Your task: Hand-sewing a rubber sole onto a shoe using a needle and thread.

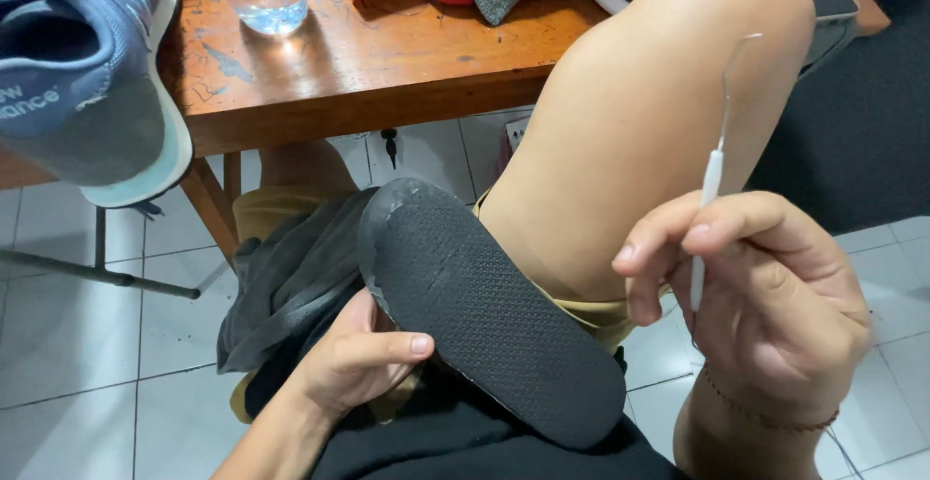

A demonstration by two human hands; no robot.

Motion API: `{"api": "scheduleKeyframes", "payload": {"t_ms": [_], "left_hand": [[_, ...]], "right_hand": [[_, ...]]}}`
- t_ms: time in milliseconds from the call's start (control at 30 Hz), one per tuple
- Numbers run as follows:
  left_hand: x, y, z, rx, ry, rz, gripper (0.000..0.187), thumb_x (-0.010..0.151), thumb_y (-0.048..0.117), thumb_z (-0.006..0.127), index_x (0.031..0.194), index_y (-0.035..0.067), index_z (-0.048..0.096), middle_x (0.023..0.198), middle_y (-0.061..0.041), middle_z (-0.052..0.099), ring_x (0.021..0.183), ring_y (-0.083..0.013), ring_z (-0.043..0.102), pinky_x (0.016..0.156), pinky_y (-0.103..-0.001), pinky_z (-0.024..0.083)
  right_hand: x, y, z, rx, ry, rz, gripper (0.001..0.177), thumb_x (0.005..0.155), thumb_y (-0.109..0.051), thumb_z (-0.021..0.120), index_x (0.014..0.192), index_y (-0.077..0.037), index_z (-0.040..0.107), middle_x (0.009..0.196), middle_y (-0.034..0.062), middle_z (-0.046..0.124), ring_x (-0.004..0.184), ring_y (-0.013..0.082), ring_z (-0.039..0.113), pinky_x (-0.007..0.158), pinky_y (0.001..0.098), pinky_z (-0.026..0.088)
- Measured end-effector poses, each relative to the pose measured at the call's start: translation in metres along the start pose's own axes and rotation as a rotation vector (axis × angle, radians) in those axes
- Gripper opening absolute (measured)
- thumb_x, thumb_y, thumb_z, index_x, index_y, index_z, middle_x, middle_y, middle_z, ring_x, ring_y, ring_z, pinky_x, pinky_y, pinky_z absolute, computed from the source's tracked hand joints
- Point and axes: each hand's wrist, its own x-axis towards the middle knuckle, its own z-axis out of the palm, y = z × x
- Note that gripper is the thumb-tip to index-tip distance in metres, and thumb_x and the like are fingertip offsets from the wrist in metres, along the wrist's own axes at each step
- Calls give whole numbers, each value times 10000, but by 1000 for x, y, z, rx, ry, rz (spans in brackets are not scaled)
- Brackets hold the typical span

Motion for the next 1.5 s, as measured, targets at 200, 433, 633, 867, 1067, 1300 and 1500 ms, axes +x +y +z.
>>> {"api": "scheduleKeyframes", "payload": {"t_ms": [200, 433, 633, 867, 1067, 1300, 1500], "left_hand": [[0, -4, -8, 10, 20, -13, 646, 805, -56, 766, 1370, -82, 453, 1243, -252, 642, 1132, -372, 655, 989, -454, 551], [0, -5, -11, 19, -5, 6, 657, 799, -48, 800, 1369, -70, 474, 1242, -236, 655, 1152, -356, 653, 1034, -446, 534], [0, -6, -11, 6, -41, 15, 679, 799, -35, 804, 1379, -44, 453, 1252, -210, 627, 1165, -325, 632, 1037, -419, 533], [0, -1, -5, 74, -64, 29, 721, 813, 2, 804, 1430, -43, 434, 1298, -203, 627, 1203, -318, 628, 1069, -440, 526], [-1, -8, -13, 47, -24, 24, 712, 773, -16, 852, 1373, -29, 468, 1217, -175, 657, 1099, -268, 669, 977, -384, 577], [-6, 4, -8, 62, -25, 129, 837, 784, 8, 858, 1484, -22, 400, 1368, -199, 586, 1265, -320, 590, 1118, -460, 487], [-15, 15, -21, 614, -93, 207, 1255, 709, 427, 879, 1613, -17, 131, 1669, -175, 264, 1576, -282, 256, 1338, -469, 184]], "right_hand": [[1, -3, -1, 73, -89, 72, 315, 994, -97, 454, 1171, 95, 631, 1110, 401, 690, 750, 429, 723, 718, 437, 614], [0, -24, 10, -718, -302, -195, 284, 908, -129, 577, 1163, -13, 628, 889, 175, 670, 626, 222, 691, 647, 302, 597], [-5, -37, 50, -1134, -176, -251, 235, 878, -177, 536, 886, -60, 739, 911, 106, 592, 789, 158, 586, 784, 283, 447], [19, -25, 57, -1155, -547, -181, 329, 970, -65, 525, 1249, -113, 693, 1020, 50, 682, 792, 189, 591, 773, 304, 464], [45, 15, 60, -1289, -712, -468, 123, 1000, -164, 640, 1115, -148, 682, 948, -4, 620, 796, 198, 549, 775, 372, 386], [101, 19, 84, -1133, -868, -515, 258, 1045, -123, 588, 1293, -90, 652, 813, 46, 540, 711, 269, 441, 688, 401, 367], [139, 4, 105, -1099, -1021, -641, 146, 1066, -102, 530, 989, -141, 648, 957, 17, 616, 785, 269, 508, 816, 445, 330]]}}
